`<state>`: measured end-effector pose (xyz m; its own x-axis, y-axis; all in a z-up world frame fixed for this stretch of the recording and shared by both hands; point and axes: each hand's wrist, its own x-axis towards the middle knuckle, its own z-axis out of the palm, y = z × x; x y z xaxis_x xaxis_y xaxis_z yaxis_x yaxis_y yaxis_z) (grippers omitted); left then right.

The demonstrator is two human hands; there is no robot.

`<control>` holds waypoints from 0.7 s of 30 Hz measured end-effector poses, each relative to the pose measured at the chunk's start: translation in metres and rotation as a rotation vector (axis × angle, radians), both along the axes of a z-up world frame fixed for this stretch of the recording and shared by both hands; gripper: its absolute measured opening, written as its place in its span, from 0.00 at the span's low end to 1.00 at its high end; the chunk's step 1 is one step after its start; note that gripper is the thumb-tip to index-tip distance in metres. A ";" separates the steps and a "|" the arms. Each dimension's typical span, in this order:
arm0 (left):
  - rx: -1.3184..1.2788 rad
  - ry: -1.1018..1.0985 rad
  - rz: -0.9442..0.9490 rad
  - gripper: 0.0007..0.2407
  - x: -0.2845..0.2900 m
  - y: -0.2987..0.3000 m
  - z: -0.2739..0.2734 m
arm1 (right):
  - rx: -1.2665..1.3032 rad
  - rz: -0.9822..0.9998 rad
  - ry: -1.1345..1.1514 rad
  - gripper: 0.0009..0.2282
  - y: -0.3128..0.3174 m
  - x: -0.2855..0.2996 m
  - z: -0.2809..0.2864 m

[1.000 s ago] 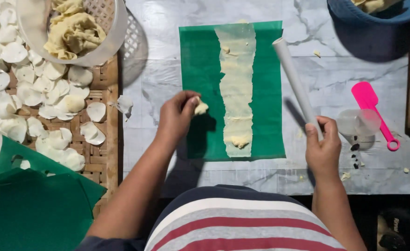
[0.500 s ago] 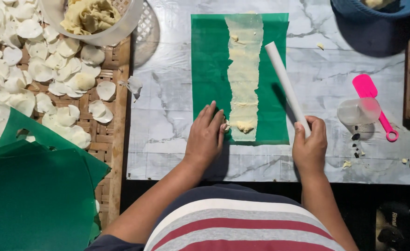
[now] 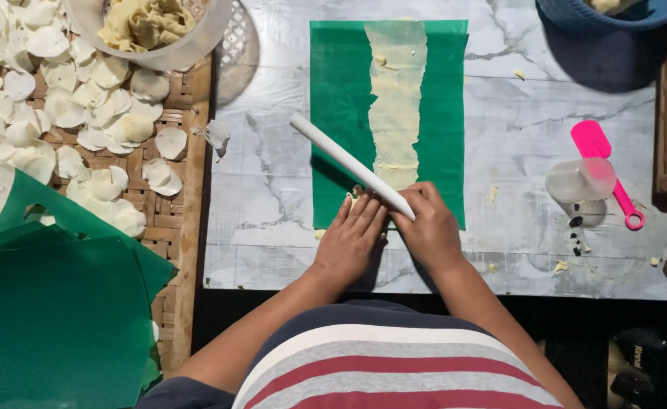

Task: Rolling out small portions of dough into thin circles using a rolling pin on a plastic mat

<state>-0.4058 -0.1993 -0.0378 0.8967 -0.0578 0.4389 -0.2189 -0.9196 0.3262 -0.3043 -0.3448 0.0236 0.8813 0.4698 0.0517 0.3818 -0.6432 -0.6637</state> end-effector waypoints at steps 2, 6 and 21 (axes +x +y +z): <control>-0.013 -0.007 0.018 0.18 0.001 0.000 -0.002 | 0.033 -0.005 0.008 0.08 -0.003 0.003 -0.012; -0.028 0.004 0.044 0.21 0.000 -0.002 -0.002 | 0.149 -0.041 0.076 0.08 -0.010 0.013 -0.023; -0.262 0.077 -0.017 0.26 -0.002 0.007 0.031 | 0.565 -0.323 0.668 0.07 -0.016 0.023 -0.009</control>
